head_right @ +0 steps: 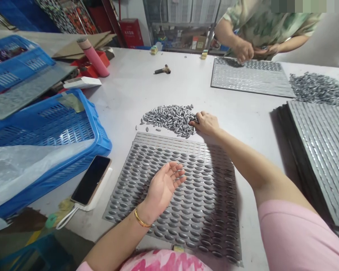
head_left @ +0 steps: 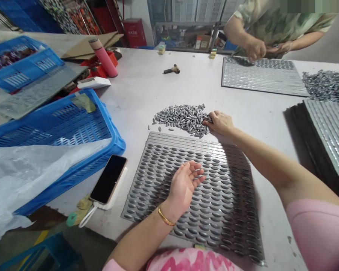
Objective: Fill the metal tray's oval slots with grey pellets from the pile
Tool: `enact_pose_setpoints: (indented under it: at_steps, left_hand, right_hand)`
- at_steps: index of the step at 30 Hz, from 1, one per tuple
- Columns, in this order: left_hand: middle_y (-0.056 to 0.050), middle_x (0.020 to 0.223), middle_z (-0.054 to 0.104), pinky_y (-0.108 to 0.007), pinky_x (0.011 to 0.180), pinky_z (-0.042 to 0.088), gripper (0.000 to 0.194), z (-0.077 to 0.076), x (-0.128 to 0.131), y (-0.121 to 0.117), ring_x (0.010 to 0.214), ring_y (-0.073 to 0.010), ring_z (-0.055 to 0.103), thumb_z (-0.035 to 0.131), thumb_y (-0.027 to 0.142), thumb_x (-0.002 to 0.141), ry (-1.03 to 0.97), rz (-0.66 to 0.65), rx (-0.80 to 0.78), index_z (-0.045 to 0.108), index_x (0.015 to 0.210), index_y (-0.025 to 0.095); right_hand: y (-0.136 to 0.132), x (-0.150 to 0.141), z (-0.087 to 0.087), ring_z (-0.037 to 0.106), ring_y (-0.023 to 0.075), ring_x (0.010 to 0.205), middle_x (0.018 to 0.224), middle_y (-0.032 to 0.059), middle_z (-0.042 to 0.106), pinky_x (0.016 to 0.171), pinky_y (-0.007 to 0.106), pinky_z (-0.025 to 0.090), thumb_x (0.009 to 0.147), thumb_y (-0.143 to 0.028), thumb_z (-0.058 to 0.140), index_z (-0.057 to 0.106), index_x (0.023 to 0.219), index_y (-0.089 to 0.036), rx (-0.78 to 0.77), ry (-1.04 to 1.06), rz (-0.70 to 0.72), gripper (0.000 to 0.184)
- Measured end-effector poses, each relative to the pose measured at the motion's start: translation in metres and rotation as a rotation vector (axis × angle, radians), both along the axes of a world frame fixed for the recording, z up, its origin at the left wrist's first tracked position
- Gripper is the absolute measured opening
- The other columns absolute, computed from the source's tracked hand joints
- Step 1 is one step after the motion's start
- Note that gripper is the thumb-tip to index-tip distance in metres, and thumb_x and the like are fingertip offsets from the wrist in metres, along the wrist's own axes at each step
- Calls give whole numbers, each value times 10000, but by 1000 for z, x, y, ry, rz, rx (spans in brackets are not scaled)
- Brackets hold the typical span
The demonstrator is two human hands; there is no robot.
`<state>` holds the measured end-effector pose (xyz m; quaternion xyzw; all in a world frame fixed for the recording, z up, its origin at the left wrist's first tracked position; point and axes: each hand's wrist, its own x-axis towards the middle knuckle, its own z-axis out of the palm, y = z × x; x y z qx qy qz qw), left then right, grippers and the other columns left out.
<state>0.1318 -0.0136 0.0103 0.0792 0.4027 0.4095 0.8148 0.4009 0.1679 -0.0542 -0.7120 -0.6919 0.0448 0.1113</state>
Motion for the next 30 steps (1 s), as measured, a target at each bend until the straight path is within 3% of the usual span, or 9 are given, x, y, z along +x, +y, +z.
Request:
enact_pose_setpoints:
  at_steps: [7, 10, 12, 16, 20, 24, 27, 30]
  left_hand:
    - [-80, 934, 671, -353, 792, 543, 164, -1, -4, 2, 796, -171, 647, 616, 303, 898, -5, -8, -38, 641, 957, 153]
    - [-74, 914, 662, -337, 765, 537, 152, -1, -4, 3, 769, -162, 634, 598, 288, 909, -3, -22, -50, 633, 952, 146]
    - [-69, 892, 657, -322, 736, 532, 141, 0, -2, 4, 744, -154, 627, 578, 269, 919, 9, -21, -64, 627, 942, 139]
    - [-61, 855, 653, -305, 699, 526, 134, 3, 1, 5, 709, -144, 622, 548, 248, 932, 15, -24, -81, 618, 921, 134]
    - [-60, 842, 655, -300, 686, 529, 133, 2, 5, 4, 693, -140, 628, 538, 240, 934, -1, -23, -97, 615, 912, 133]
    - [-63, 829, 657, -299, 674, 530, 130, 3, 10, 1, 670, -137, 626, 533, 219, 930, -17, -31, -119, 615, 894, 126]
    - [-75, 841, 665, -311, 709, 538, 147, 9, 17, 3, 691, -148, 641, 516, 221, 937, -40, -35, -124, 612, 875, 129]
    - [-102, 912, 679, -333, 818, 544, 163, 16, 30, 9, 806, -175, 676, 500, 233, 951, -50, -19, -120, 602, 874, 130]
  right_hand:
    - [5, 6, 8, 604, 312, 859, 844, 154, 686, 727, 373, 366, 829, -492, 597, 640, 860, -181, -16, 258, -151, 315]
    - [14, 20, 19, 553, 234, 695, 633, 77, 583, 623, 325, 348, 758, -453, 675, 576, 705, -198, -8, 487, -233, 279]
    - [15, 27, 27, 460, 165, 557, 552, 19, 492, 526, 288, 309, 740, -451, 678, 561, 701, -203, -13, 693, -276, 278]
    - [8, 33, 39, 294, 94, 430, 527, -43, 406, 388, 234, 230, 768, -524, 602, 527, 764, -219, 5, 1136, -331, 314]
    - [-6, 24, 42, 358, 91, 434, 559, -33, 460, 342, 187, 271, 810, -646, 524, 490, 775, -229, 61, 1490, -366, 421]
    - [-13, 11, 45, 392, 77, 411, 561, -19, 506, 292, 144, 237, 930, -608, 427, 485, 768, -213, 61, 2011, -568, 431]
    - [-18, 4, 56, 358, 53, 378, 536, -35, 480, 285, 119, 220, 995, -481, 353, 451, 740, -208, 86, 2076, -630, 387]
    - [-37, -6, 71, 378, 50, 387, 549, -32, 496, 285, 115, 224, 978, -436, 405, 460, 735, -203, 125, 2109, -623, 341]
